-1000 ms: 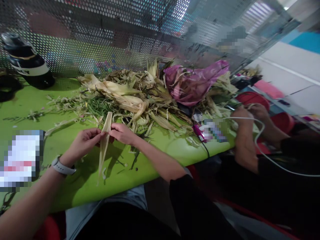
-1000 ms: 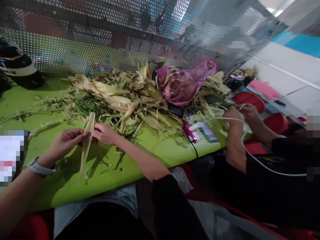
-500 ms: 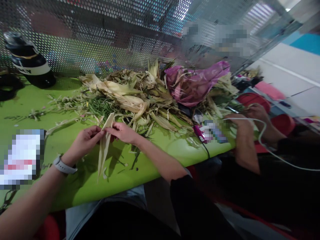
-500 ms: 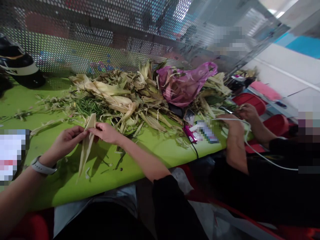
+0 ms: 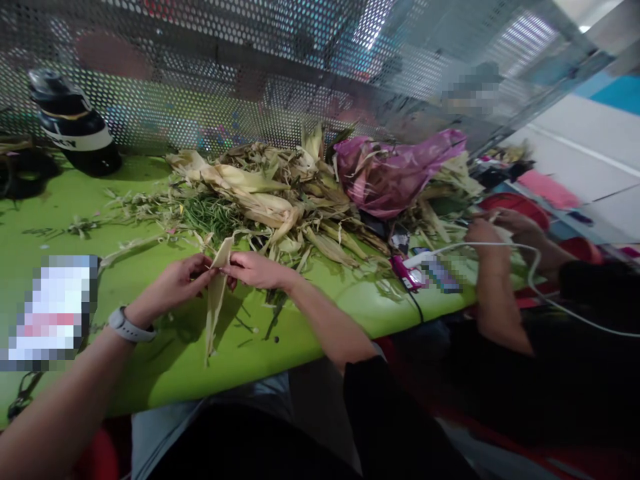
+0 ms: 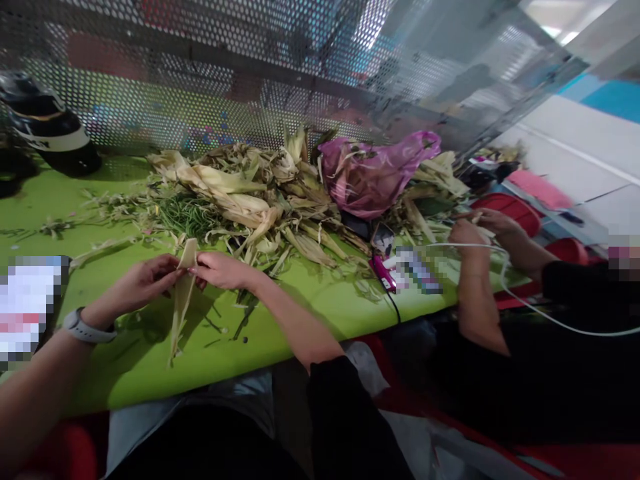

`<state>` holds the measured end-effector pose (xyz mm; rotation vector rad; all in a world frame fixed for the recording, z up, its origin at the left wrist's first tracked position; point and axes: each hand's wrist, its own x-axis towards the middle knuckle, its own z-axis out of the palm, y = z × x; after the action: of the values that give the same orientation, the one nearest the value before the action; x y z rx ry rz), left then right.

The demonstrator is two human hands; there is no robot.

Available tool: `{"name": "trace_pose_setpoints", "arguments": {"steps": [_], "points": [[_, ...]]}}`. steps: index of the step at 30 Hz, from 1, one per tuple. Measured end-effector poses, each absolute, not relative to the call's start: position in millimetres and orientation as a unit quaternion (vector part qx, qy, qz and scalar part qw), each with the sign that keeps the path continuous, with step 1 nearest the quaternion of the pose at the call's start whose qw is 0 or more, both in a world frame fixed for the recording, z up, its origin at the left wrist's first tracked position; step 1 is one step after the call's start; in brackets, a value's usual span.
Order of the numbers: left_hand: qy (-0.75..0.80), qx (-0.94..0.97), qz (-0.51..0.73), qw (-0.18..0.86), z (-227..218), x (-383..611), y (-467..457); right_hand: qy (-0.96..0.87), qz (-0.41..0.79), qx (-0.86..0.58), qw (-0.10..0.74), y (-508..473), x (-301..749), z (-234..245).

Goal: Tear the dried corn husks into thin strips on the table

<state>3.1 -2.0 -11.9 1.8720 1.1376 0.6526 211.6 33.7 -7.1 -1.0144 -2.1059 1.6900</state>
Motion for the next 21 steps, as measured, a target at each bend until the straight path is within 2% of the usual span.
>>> {"name": "trace_pose_setpoints", "arguments": {"steps": [7,17,21], "points": [[0.45,0.793,0.216,0.35,-18.8,3.1,1.5,-0.776,0.515,-0.354,0.083,33.8,213.9,-3.2],[0.43,0.818,0.204,0.322,-13.4,4.0,-0.1,-0.852,0.39,-0.344,0.056,30.0,212.1,3.8],[0.471,0.805,0.203,0.297,-12.8,8.6,-3.9,-0.871,0.294,-0.39,0.055,26.2,210.1,4.7]]}}
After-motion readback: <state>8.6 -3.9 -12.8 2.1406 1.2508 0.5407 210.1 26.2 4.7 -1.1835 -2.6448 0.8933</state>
